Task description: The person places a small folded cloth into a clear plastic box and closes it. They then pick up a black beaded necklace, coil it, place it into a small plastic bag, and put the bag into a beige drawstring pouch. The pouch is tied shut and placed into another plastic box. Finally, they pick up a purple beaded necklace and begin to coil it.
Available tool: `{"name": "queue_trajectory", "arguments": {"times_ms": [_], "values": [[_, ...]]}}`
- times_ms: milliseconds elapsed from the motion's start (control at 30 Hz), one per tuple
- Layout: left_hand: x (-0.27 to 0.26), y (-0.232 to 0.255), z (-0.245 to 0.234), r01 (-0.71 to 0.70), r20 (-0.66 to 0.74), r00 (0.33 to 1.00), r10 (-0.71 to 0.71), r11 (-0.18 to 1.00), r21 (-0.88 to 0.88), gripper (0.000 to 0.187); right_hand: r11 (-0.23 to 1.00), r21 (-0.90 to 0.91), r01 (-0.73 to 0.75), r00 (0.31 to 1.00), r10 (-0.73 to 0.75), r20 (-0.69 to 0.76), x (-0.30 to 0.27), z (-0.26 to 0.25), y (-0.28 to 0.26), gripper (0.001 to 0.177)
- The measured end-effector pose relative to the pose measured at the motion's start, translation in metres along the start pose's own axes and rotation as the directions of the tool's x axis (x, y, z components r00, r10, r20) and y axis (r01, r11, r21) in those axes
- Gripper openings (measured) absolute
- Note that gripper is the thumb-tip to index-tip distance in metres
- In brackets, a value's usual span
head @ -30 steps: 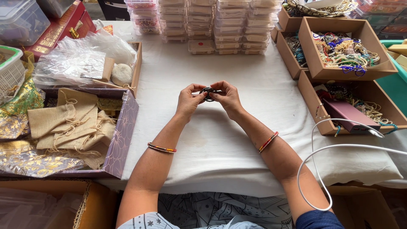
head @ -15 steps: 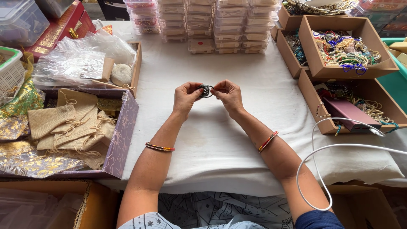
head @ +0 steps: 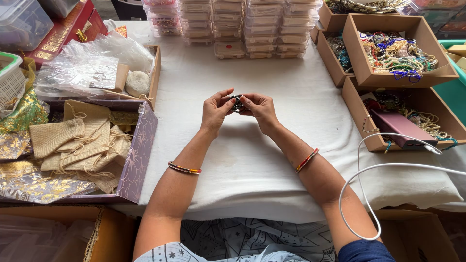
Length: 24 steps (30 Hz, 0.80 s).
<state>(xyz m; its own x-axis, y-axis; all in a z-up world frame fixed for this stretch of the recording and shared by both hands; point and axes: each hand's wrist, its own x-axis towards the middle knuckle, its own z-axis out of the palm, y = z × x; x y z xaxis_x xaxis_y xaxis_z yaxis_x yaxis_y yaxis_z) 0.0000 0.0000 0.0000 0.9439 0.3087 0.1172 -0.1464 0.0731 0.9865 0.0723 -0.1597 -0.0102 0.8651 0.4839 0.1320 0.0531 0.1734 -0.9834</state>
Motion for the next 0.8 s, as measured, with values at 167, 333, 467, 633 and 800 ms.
{"name": "queue_trajectory", "arguments": {"times_ms": [167, 333, 467, 633, 800], "values": [[0.003, -0.006, -0.001, -0.056, -0.044, 0.998, 0.055, 0.998, -0.032, 0.026, 0.993, 0.099, 0.057, 0.998, -0.055, -0.022, 0.002, -0.001, 0.004, 0.023], [0.002, -0.003, -0.001, -0.050, 0.002, 0.999, 0.050, 0.999, 0.001, 0.026, 0.987, -0.080, 0.141, 0.990, -0.141, -0.005, 0.006, -0.006, 0.014, 0.023], [0.002, -0.005, -0.001, -0.070, 0.012, 0.997, 0.070, 0.998, -0.001, 0.026, 0.978, -0.172, 0.120, 0.993, -0.121, 0.005, 0.004, -0.004, 0.009, 0.023], [0.002, -0.003, -0.002, -0.021, -0.013, 1.000, 0.021, 0.999, -0.024, 0.026, 0.975, -0.190, 0.114, 0.990, -0.097, 0.099, -0.006, 0.007, -0.006, 0.029], [0.003, -0.009, 0.000, -0.056, 0.007, 0.998, 0.057, 0.998, -0.039, 0.029, 0.931, -0.291, 0.219, 0.975, -0.201, 0.091, -0.001, 0.006, 0.006, 0.032]]}}
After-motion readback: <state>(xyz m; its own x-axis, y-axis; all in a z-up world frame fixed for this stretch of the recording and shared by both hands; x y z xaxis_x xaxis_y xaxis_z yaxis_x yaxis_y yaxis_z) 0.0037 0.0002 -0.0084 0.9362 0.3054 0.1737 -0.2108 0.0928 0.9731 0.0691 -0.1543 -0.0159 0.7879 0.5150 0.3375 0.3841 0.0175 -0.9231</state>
